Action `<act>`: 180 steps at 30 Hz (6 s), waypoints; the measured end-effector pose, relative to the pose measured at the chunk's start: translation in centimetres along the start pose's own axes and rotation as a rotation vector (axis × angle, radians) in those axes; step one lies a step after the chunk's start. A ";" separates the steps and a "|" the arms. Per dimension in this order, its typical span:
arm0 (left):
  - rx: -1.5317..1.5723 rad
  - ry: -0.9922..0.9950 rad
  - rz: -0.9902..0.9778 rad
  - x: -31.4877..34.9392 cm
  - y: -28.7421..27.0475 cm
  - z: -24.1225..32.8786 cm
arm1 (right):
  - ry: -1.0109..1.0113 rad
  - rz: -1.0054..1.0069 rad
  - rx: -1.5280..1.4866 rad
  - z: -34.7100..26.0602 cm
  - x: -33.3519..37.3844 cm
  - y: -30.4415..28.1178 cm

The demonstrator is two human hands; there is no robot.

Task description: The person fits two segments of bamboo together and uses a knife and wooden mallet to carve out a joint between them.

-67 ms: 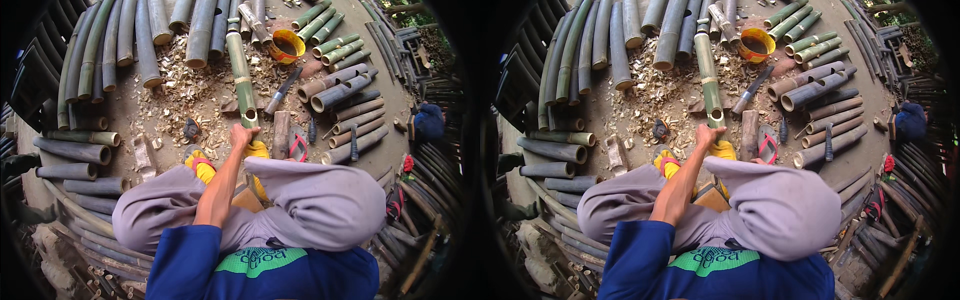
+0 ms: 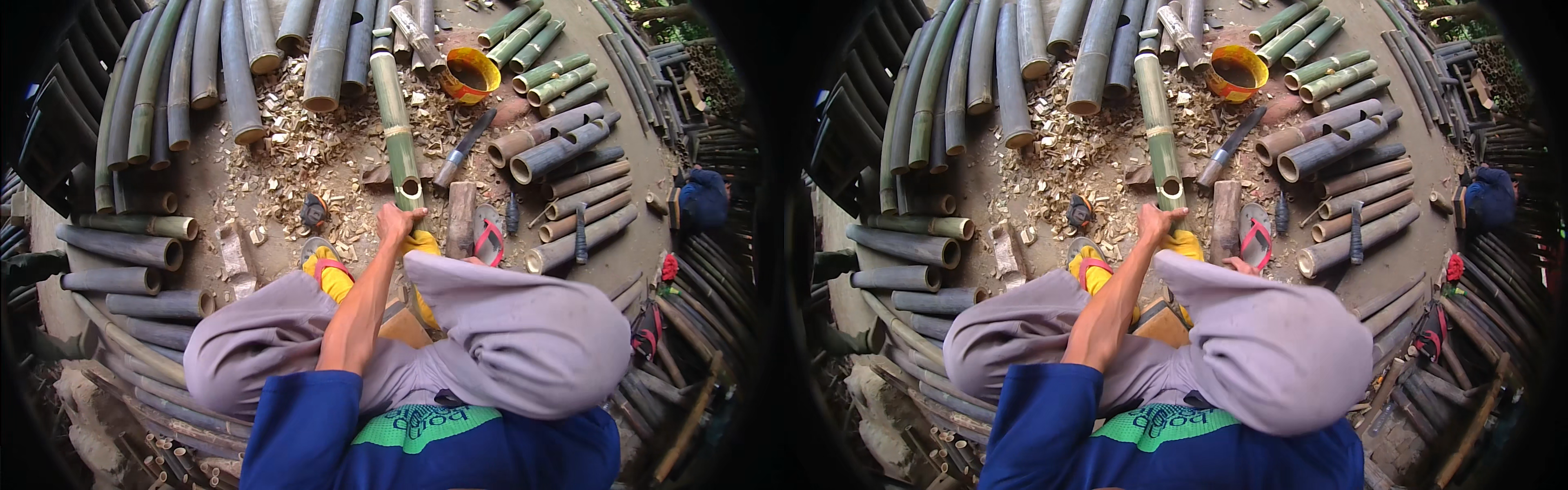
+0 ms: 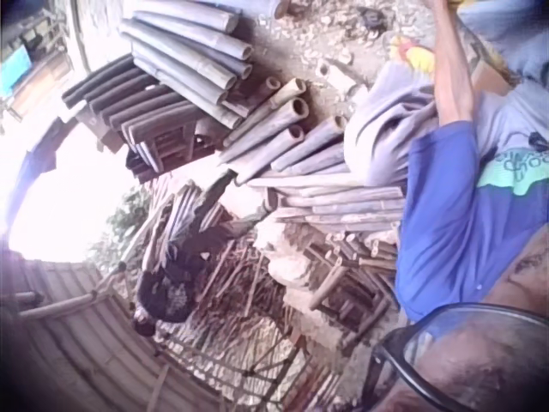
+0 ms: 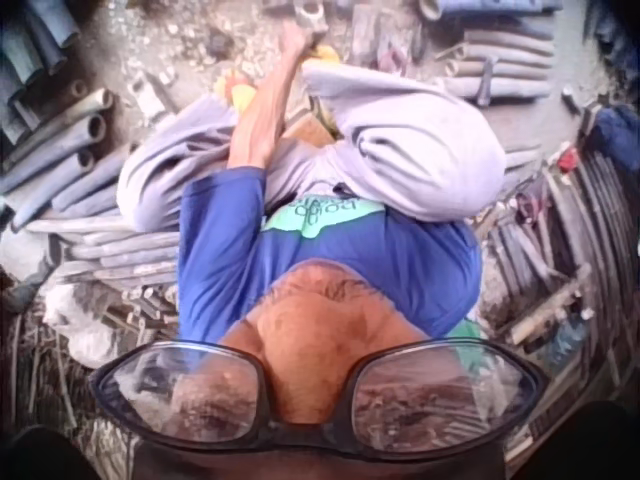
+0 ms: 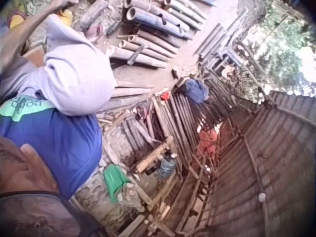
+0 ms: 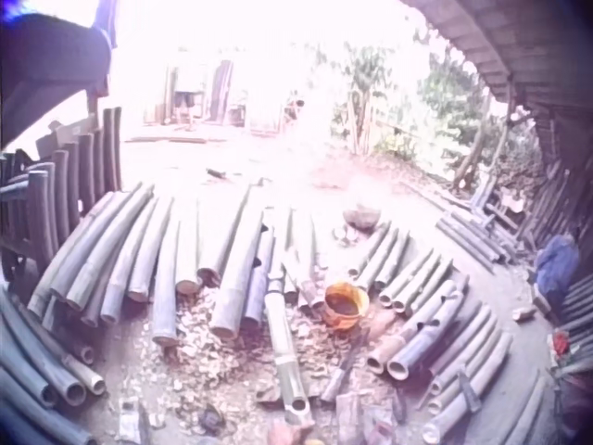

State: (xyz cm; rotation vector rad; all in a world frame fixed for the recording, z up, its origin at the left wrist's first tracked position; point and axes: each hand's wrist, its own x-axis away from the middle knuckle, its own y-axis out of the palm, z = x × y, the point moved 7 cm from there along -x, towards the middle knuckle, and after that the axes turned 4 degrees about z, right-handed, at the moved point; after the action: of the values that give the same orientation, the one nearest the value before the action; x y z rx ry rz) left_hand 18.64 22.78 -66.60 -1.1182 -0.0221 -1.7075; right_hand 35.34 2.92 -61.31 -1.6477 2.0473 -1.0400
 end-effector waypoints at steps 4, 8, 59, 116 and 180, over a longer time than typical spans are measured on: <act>0.087 0.051 0.021 -0.5 1.3 -0.6 | -0.122 0.087 -0.045 -0.7 -3.6 1.5; 0.129 0.086 0.027 -1.9 -0.2 -1.2 | 0.155 0.024 -0.114 -3.6 -6.5 2.7; -0.231 0.912 0.153 -6.7 -3.5 3.9 | 0.344 -0.228 0.018 1.6 10.4 7.4; -0.642 0.642 -0.377 -6.6 -14.9 7.5 | 0.337 0.394 -0.153 0.2 -1.6 -6.0; -0.263 0.547 1.012 39.8 -29.1 -2.9 | 0.170 0.790 -0.591 7.3 -6.1 -20.2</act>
State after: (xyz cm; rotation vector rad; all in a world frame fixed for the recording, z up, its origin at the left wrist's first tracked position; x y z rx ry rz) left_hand -5.87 5.17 -27.51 -0.6041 0.9692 -1.0271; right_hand 56.07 4.66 -53.34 -0.7573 2.9206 -0.3151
